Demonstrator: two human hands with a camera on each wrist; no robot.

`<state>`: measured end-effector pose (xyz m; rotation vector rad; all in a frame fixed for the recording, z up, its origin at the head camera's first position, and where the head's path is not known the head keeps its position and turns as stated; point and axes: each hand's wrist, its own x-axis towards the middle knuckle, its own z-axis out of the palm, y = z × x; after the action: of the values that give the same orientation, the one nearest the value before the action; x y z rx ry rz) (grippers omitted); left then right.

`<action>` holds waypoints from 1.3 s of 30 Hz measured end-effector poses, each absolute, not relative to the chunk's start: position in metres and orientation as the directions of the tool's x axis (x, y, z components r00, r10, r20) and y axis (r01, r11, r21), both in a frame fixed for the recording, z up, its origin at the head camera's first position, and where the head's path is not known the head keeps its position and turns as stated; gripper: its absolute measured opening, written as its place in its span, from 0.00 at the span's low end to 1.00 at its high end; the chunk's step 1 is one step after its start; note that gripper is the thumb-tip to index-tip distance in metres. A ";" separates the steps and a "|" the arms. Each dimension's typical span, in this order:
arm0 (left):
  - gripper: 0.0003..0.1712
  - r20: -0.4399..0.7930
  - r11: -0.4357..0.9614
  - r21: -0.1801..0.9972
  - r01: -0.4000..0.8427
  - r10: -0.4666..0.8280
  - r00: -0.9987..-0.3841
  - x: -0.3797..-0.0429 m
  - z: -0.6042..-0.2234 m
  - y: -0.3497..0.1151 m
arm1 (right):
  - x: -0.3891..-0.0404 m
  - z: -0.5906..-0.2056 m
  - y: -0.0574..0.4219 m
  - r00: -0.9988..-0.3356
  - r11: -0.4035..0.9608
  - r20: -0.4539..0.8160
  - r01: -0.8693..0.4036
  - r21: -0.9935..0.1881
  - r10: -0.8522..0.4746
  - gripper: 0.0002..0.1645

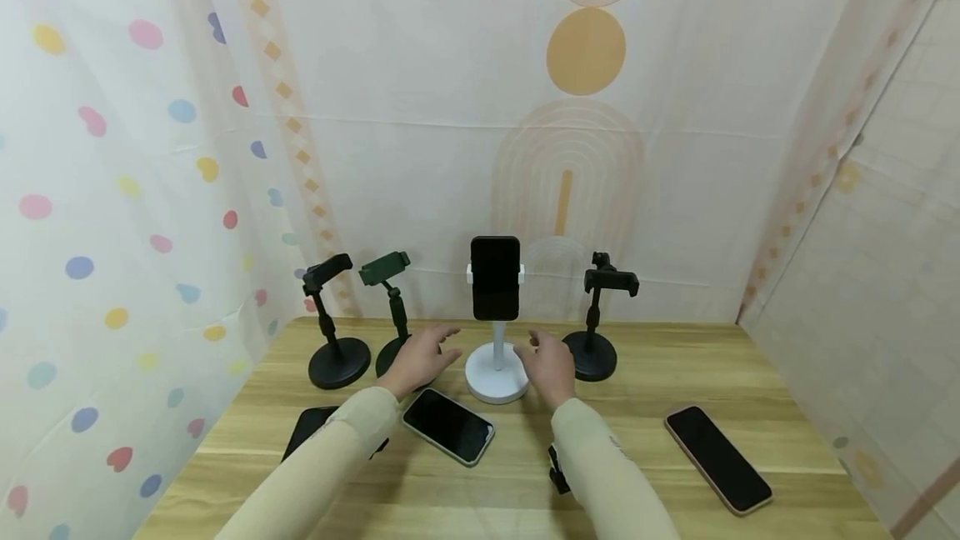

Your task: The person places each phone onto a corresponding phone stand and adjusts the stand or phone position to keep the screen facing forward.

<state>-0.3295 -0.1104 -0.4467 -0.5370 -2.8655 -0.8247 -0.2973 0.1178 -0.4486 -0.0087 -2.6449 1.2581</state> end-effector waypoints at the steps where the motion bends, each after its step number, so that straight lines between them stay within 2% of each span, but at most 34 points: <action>1: 0.25 0.199 0.804 0.469 0.365 0.306 -0.931 -0.329 -0.446 -0.111 | -0.296 -0.448 0.121 -0.976 0.654 0.200 -0.099 -0.750 0.082 0.26; 14: 0.25 0.101 0.897 0.175 0.407 0.394 -0.913 -0.317 -0.436 -0.111 | -0.277 -0.443 0.166 -0.959 0.773 0.282 -0.202 -0.601 -0.031 0.26; 20: 0.26 0.094 0.895 0.056 0.443 0.437 -0.894 -0.308 -0.437 -0.111 | -0.265 -0.443 0.190 -0.956 0.789 0.288 -0.213 -0.577 -0.047 0.27; 25: 0.26 0.047 0.901 0.023 0.434 0.433 -0.900 -0.302 -0.441 -0.114 | -0.259 -0.446 0.207 -0.965 0.811 0.262 -0.175 -0.559 -0.027 0.28; 32: 0.24 -0.054 0.912 0.035 0.408 0.409 -0.911 -0.296 -0.439 -0.116 | -0.253 -0.438 0.240 -0.974 0.844 0.224 -0.126 -0.521 -0.007 0.33; 39: 0.09 -0.106 0.924 -0.062 0.377 0.369 -0.923 -0.288 -0.432 -0.116 | -0.259 -0.400 0.269 -0.965 0.862 0.261 -0.121 -0.493 0.014 0.45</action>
<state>-0.2884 -0.1155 -0.4322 -0.6165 -3.1722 0.1324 -0.2592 0.2689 -0.4004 0.0817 -2.7804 0.7599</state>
